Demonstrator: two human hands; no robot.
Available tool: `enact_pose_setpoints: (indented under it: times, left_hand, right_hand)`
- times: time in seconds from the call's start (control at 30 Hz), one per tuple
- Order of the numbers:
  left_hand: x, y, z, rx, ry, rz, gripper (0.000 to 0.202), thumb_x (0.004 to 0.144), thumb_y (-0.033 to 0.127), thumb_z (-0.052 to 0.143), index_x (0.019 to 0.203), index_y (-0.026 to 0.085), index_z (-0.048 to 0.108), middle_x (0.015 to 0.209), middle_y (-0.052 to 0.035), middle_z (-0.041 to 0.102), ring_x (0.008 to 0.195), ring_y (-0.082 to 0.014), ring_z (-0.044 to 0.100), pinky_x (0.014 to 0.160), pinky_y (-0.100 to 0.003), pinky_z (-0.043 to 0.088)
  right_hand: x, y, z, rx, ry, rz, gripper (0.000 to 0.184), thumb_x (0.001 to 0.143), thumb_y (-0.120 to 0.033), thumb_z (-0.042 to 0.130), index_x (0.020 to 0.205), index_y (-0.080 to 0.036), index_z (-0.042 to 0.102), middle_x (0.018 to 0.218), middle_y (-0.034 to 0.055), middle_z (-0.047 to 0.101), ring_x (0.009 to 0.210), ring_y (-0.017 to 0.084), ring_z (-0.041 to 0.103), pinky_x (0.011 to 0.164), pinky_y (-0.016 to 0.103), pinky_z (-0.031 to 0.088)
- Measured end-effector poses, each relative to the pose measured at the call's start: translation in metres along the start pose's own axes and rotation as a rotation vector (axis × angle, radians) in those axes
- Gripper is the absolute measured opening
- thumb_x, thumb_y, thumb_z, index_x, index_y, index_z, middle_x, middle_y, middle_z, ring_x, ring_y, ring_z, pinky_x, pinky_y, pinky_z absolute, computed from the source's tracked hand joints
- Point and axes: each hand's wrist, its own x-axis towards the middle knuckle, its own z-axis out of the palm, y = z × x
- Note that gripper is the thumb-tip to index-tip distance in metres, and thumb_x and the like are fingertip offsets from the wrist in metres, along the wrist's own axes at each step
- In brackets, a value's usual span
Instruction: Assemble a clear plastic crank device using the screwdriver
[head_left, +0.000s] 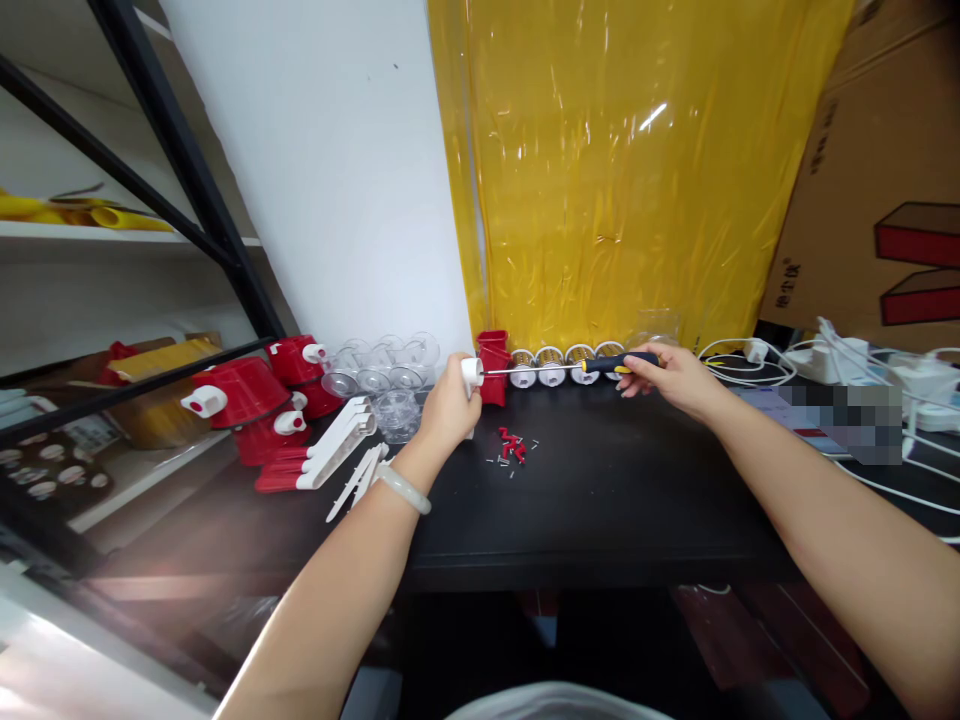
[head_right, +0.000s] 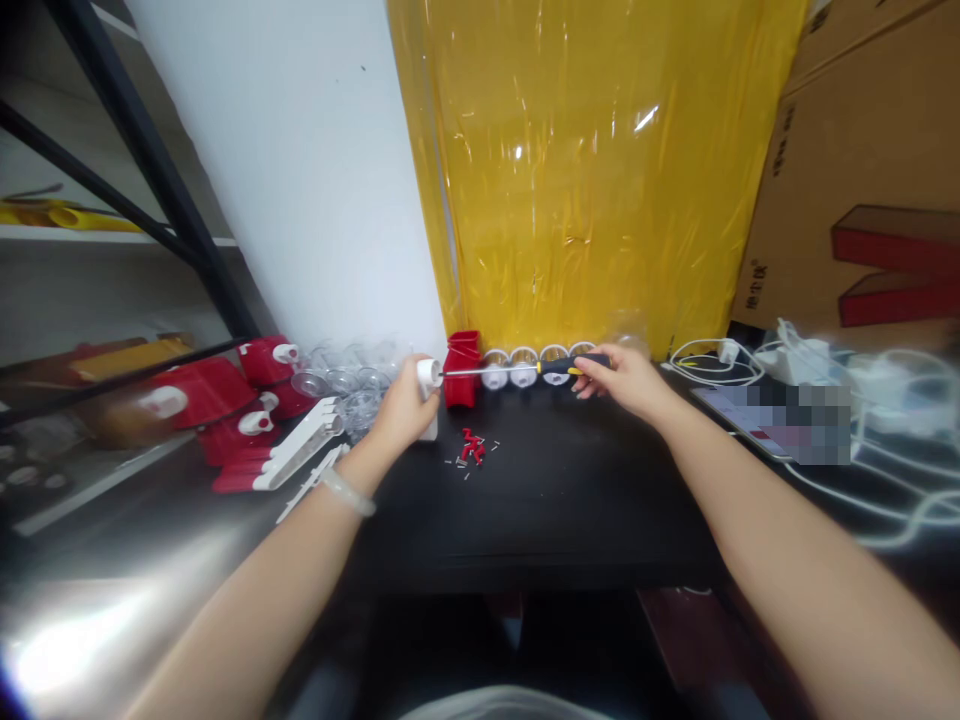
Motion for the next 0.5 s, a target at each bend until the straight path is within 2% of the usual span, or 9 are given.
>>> enact_pose_setpoints:
  times: [0.13, 0.33, 0.4, 0.5]
  left_hand:
    - [-0.0016, 0.0018, -0.0001, 0.008, -0.006, 0.012, 0.046, 0.083, 0.019, 0.053, 0.127, 0.023, 0.042, 0.103, -0.0082, 0.066, 0.091, -0.0268, 0.065, 0.074, -0.035, 0.047]
    - [-0.0035, 0.0022, 0.0005, 0.019, -0.002, 0.042, 0.047, 0.082, 0.019, 0.053, 0.127, 0.024, 0.042, 0.103, -0.0075, 0.066, 0.091, -0.0269, 0.065, 0.074, -0.035, 0.047]
    - [-0.0036, 0.0025, 0.0002, 0.029, -0.002, 0.037, 0.047, 0.082, 0.019, 0.053, 0.128, 0.024, 0.042, 0.105, -0.0078, 0.066, 0.091, -0.0269, 0.065, 0.074, -0.035, 0.047]
    - [-0.0036, 0.0033, -0.0003, 0.035, -0.007, 0.028, 0.047, 0.082, 0.018, 0.054, 0.128, 0.024, 0.042, 0.106, -0.0083, 0.066, 0.092, -0.027, 0.065, 0.075, -0.035, 0.047]
  right_hand:
    - [-0.002, -0.0028, -0.0004, -0.01, -0.023, 0.052, 0.054, 0.066, -0.073, 0.069, 0.073, -0.021, 0.057, 0.051, 0.0013, 0.064, 0.041, 0.014, 0.058, 0.043, 0.025, 0.044]
    - [-0.005, -0.004, -0.0012, -0.165, 0.007, 0.138, 0.06, 0.08, -0.076, 0.05, 0.063, -0.018, 0.056, 0.034, -0.0013, 0.047, 0.029, 0.009, 0.042, 0.039, 0.025, 0.034]
    - [-0.0041, -0.0023, 0.0, -0.165, -0.004, 0.17, 0.061, 0.081, -0.076, 0.049, 0.062, -0.019, 0.055, 0.034, -0.0008, 0.046, 0.029, 0.01, 0.042, 0.039, 0.025, 0.034]
    - [-0.0021, 0.0, 0.0036, -0.031, -0.017, 0.162, 0.053, 0.078, -0.072, 0.057, 0.073, -0.02, 0.054, 0.047, 0.0009, 0.059, 0.038, 0.012, 0.054, 0.043, 0.025, 0.041]
